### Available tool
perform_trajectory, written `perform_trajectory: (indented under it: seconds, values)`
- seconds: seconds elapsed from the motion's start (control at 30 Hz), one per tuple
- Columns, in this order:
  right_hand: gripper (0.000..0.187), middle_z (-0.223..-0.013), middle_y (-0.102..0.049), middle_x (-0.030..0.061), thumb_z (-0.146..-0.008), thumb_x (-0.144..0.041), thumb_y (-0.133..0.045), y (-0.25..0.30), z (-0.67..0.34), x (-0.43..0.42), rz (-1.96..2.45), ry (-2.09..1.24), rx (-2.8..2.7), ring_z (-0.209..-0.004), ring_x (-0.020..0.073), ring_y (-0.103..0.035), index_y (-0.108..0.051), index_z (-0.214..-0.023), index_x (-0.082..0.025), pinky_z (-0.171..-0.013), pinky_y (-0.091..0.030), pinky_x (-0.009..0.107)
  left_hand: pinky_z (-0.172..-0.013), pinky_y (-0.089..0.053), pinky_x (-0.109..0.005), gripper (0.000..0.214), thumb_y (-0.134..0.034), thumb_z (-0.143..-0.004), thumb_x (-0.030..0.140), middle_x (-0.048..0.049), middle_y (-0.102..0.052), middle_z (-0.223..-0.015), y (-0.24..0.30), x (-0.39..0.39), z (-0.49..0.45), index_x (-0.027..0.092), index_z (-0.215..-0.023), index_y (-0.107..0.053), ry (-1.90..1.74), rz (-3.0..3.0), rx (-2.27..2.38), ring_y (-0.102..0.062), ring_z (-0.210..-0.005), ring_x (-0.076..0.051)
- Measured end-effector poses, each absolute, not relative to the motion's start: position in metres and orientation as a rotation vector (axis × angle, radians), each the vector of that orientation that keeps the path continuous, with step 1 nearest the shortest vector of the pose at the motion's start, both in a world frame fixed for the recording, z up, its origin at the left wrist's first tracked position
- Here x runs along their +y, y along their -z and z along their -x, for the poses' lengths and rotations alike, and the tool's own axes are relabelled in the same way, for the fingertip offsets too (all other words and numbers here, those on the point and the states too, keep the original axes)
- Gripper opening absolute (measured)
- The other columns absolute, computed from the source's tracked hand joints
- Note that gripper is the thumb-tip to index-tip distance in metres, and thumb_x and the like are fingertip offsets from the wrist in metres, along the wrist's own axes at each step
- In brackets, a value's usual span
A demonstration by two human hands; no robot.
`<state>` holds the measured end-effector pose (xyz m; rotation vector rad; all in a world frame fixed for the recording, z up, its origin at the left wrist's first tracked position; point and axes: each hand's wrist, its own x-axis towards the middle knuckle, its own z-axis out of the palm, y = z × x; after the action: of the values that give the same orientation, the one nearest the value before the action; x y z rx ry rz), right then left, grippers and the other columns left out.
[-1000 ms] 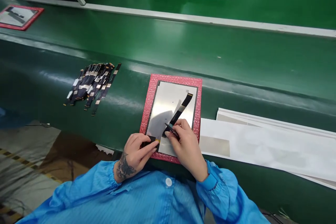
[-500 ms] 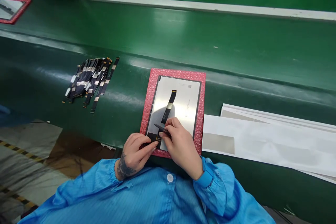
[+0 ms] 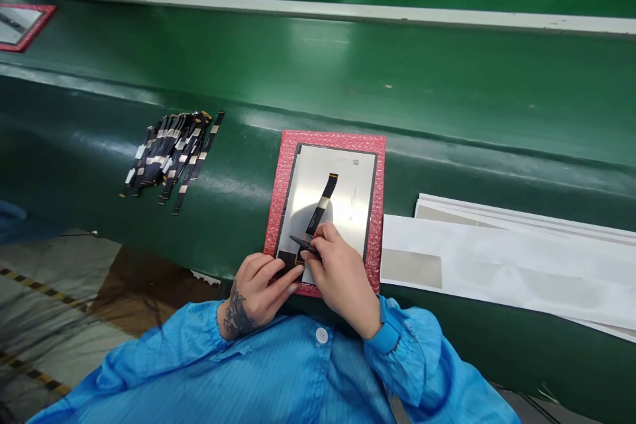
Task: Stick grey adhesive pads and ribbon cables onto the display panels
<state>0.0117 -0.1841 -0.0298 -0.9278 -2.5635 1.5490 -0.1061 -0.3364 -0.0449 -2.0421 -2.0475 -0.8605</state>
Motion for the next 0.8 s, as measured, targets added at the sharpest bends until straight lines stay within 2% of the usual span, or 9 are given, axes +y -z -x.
perform_trajectory:
  seconds: [0.2,0.33,0.4,0.53,0.6,0.63,0.67,0.73,0.8]
  values:
    - [0.020,-0.099,-0.049,0.0084,-0.092,-0.017,-0.050,0.024,-0.008,-0.182,0.999,-1.554,-2.640,-0.084,0.0152,-0.050,-0.054,-0.074,-0.010,-0.073,-0.038,0.031,-0.087,-0.041,-0.035,0.024,-0.053,-0.096,0.021,-0.0072,-0.058,-0.092,0.045,-0.338,0.106,0.014,-0.114,-0.065,0.809,2.034,-2.034,-0.047,-0.091,-0.018]
    - [0.019,-0.107,-0.052,0.0083,-0.094,-0.017,-0.048,0.023,-0.005,-0.186,0.998,-1.526,-2.714,-0.089,0.0155,-0.054,-0.058,-0.080,-0.010,-0.079,-0.042,0.032,-0.089,-0.038,-0.036,0.027,-0.051,-0.096,0.021,-0.0088,-0.056,-0.098,0.042,-0.339,0.105,0.014,-0.117,-0.065,0.786,2.033,-2.119,-0.046,-0.095,-0.020]
    - [0.015,-0.109,-0.054,0.0074,-0.094,-0.018,-0.049,0.024,-0.003,-0.190,0.971,-1.310,-2.741,-0.087,0.0155,-0.057,-0.060,-0.087,-0.011,-0.072,-0.044,0.030,-0.090,-0.037,-0.036,0.030,-0.049,-0.095,0.019,-0.0099,-0.053,-0.101,0.040,-0.339,0.103,0.014,-0.120,-0.065,0.822,2.034,-2.218,-0.046,-0.098,-0.020]
    - [0.016,-0.107,-0.059,0.0092,-0.091,-0.024,-0.057,0.022,-0.017,-0.191,0.987,-0.484,-2.566,-0.066,0.0134,-0.059,-0.060,-0.098,-0.010,-0.048,-0.039,0.027,-0.086,-0.036,-0.034,0.030,-0.047,-0.096,0.021,-0.0083,-0.052,-0.100,0.038,-0.338,0.100,0.019,-0.120,-0.067,0.894,1.981,-2.341,-0.045,-0.097,-0.018]
    - [0.017,-0.105,-0.062,0.0069,-0.095,-0.024,-0.053,0.019,-0.040,-0.189,1.025,-0.393,-2.470,-0.070,0.0128,-0.062,-0.061,-0.102,-0.012,-0.051,-0.042,0.024,-0.086,-0.038,-0.031,0.032,-0.051,-0.095,0.020,-0.0074,-0.053,-0.102,0.037,-0.341,0.104,0.020,-0.123,-0.066,0.922,1.948,-2.395,-0.046,-0.097,-0.016]
    - [0.016,-0.101,-0.063,0.0037,-0.096,-0.024,-0.051,0.017,-0.056,-0.189,1.030,-0.488,-2.446,-0.076,0.0121,-0.064,-0.062,-0.102,-0.014,-0.057,-0.046,0.022,-0.089,-0.040,-0.029,0.035,-0.054,-0.094,0.020,-0.0070,-0.054,-0.107,0.035,-0.344,0.107,0.021,-0.127,-0.064,0.974,1.906,-2.462,-0.047,-0.101,-0.015]
    - [0.017,-0.096,-0.064,0.0003,-0.099,-0.026,-0.048,0.016,-0.072,-0.190,1.007,-0.643,-2.420,-0.078,0.0100,-0.065,-0.062,-0.100,-0.016,-0.064,-0.049,0.019,-0.095,-0.040,-0.026,0.039,-0.056,-0.094,0.021,-0.0061,-0.054,-0.115,0.031,-0.347,0.111,0.024,-0.132,-0.062,1.097,1.829,-2.574,-0.048,-0.108,-0.014]
    - [0.021,-0.090,-0.068,-0.0040,-0.099,-0.032,-0.048,0.016,-0.105,-0.199,1.022,-0.779,-2.346,-0.076,0.0081,-0.067,-0.063,-0.095,-0.019,-0.070,-0.053,0.016,-0.107,-0.038,-0.023,0.043,-0.059,-0.094,0.027,-0.0013,-0.050,-0.134,0.020,-0.354,0.121,0.035,-0.136,-0.058,1.603,1.454,-2.892,-0.046,-0.125,-0.012]
    - [0.024,-0.102,-0.070,-0.0028,-0.098,-0.036,-0.049,0.019,-0.129,-0.212,1.144,-0.839,-2.311,-0.085,0.0091,-0.069,-0.065,-0.107,-0.020,-0.077,-0.055,0.014,-0.112,-0.038,-0.028,0.040,-0.065,-0.090,0.038,0.0035,-0.046,-0.144,0.004,-0.357,0.132,0.043,-0.130,-0.061,2.295,0.806,-3.118,-0.044,-0.134,-0.016]
